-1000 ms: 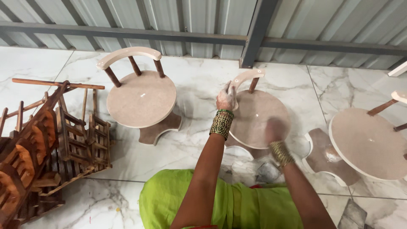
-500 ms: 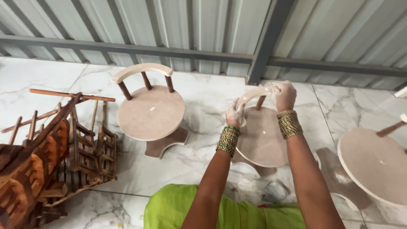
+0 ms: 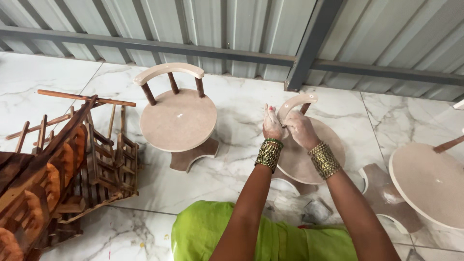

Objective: The person sits on the floor assembling small wooden stools. They apply a white paste by hand to the seat and backrest parts, press the curved backrest onto the round seat, fit the backrest onto the leg assembly, and turn the stools over to seat the joints, working on one stool at a time.

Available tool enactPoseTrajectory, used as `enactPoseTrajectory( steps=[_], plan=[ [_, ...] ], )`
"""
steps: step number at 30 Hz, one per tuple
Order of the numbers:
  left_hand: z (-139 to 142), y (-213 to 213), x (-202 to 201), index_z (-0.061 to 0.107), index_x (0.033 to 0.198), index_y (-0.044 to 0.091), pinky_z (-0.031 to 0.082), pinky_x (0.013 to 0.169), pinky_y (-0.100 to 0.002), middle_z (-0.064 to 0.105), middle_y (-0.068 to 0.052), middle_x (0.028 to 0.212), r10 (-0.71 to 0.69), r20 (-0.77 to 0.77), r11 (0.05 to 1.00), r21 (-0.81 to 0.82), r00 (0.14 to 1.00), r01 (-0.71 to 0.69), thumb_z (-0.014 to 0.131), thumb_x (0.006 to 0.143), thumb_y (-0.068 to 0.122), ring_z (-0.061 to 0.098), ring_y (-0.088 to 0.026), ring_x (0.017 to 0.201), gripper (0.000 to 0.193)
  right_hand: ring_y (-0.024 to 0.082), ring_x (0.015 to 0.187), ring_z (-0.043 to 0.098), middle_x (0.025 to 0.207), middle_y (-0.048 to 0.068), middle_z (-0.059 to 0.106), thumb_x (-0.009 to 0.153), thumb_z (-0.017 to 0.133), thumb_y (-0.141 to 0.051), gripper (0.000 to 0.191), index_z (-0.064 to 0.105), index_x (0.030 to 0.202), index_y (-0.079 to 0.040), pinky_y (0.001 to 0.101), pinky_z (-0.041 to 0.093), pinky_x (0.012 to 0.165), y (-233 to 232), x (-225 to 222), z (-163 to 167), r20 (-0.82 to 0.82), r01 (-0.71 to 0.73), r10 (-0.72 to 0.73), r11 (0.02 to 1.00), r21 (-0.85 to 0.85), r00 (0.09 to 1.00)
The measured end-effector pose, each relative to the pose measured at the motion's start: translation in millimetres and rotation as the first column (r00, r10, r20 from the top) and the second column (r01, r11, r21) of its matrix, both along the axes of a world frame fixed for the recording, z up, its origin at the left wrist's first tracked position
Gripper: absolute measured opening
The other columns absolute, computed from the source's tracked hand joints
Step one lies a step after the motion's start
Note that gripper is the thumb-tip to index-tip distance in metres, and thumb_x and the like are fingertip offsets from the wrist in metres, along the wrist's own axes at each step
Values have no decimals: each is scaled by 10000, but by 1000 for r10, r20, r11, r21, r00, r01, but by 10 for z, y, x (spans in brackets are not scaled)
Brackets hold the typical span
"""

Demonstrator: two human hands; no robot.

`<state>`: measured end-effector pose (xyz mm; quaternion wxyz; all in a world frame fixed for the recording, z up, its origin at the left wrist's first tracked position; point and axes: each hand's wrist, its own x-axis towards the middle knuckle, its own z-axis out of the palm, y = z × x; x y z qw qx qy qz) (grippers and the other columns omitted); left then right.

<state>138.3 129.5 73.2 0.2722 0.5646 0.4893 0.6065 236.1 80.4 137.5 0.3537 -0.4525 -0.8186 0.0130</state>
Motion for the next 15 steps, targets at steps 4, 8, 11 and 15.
enactPoseTrajectory(
  steps=[4,8,11,15],
  plan=[
    [234,-202,-79,477,1532,212,475,1013,-461,698,-181,1270,107,195,918,-396,975,-21,312,1034,511,637,-383,1162,604,302,961,659,937,108,668,808,652,68,123,712,877,-15,374,535,870,-180,52,-120,-7,-63,65,989,133,998],
    [306,-312,-104,540,1502,265,491,987,-483,722,-161,1237,131,114,927,-367,985,-81,297,1038,508,658,-394,1133,577,283,929,657,893,91,658,833,658,39,94,715,865,-29,393,532,892,-348,106,-217,8,-40,39,993,114,999],
    [214,-359,-144,552,1488,255,490,984,-486,716,-161,1239,64,9,955,-289,998,-58,315,1043,497,656,-394,1129,558,277,935,653,902,92,660,859,652,10,100,731,896,-39,387,537,856,-521,253,-296,49,19,-20,1000,16,999],
    [-6,-512,-325,490,1497,179,488,970,-487,688,-163,1307,2,-78,985,-172,997,-15,379,1026,451,650,-403,1124,556,273,933,674,911,79,699,789,634,26,287,796,976,-120,448,527,963,-871,700,-437,249,45,-86,985,166,965]
  ],
)
